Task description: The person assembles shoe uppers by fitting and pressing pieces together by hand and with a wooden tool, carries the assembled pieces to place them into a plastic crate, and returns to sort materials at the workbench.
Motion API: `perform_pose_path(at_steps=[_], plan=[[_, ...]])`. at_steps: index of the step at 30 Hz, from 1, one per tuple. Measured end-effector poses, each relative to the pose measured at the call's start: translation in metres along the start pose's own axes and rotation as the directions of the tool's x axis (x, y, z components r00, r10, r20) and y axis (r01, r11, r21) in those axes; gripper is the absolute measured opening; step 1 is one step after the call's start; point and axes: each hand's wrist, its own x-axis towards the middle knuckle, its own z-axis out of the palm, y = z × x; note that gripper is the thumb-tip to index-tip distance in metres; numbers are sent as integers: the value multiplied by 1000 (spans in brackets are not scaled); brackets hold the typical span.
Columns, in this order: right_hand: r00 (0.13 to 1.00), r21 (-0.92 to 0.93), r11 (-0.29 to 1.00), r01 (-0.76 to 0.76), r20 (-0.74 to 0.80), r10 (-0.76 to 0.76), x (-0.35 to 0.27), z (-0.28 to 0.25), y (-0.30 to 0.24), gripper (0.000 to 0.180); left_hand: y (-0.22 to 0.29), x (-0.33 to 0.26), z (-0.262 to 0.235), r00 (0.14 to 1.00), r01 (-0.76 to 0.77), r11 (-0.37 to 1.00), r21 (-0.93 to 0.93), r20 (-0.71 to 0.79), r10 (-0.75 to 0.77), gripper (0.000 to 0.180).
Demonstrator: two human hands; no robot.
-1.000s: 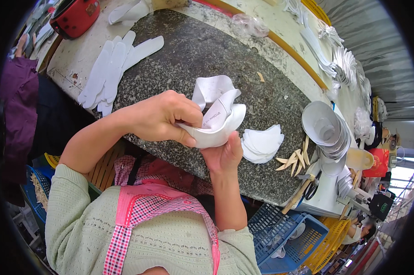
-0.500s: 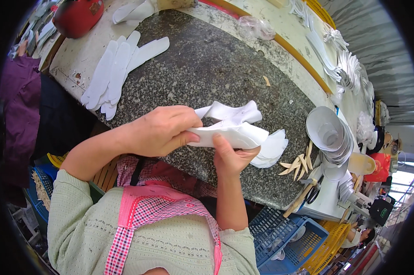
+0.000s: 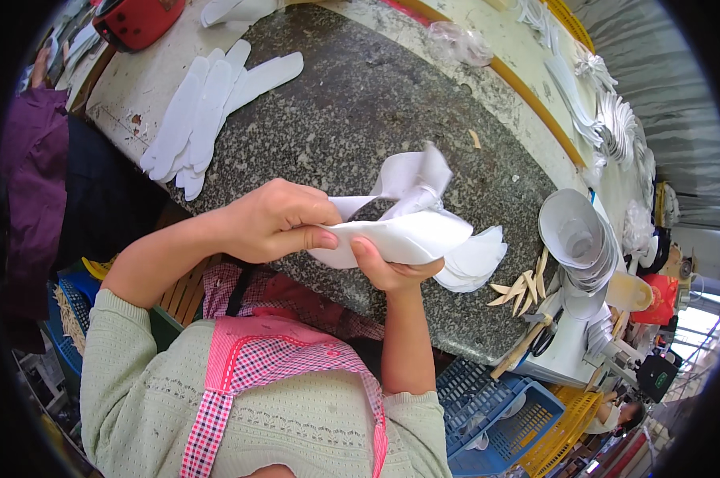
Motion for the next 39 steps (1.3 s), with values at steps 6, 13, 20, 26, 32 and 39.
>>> perform_pose_path(at_steps=[6, 13, 20, 26, 32, 39], plan=[[567, 683, 274, -678, 247, 786, -4, -2, -17, 32, -12, -4, -11, 984, -12, 999, -38, 177, 18, 15], [899, 363, 846, -391, -47, 436, -12, 0, -18, 44, 7, -12, 13, 998, -32, 996, 82, -60, 37, 13], [674, 610, 469, -638, 149, 723, -19, -6, 11, 54, -18, 0, -1, 905, 129, 978, 162, 384, -183, 8], [682, 500, 626, -599, -91, 725, -24, 8, -10, 54, 2, -12, 27, 994, 78, 970, 232, 57, -94, 9], [951, 140, 942, -304, -23, 310, -25, -5, -10, 52, -7, -2, 15, 956, 213, 964, -158, 235, -173, 15], [787, 480, 692, -538, -7, 617, -23, -6, -9, 57, -13, -2, 38, 983, -69, 978, 198, -156, 100, 16]])
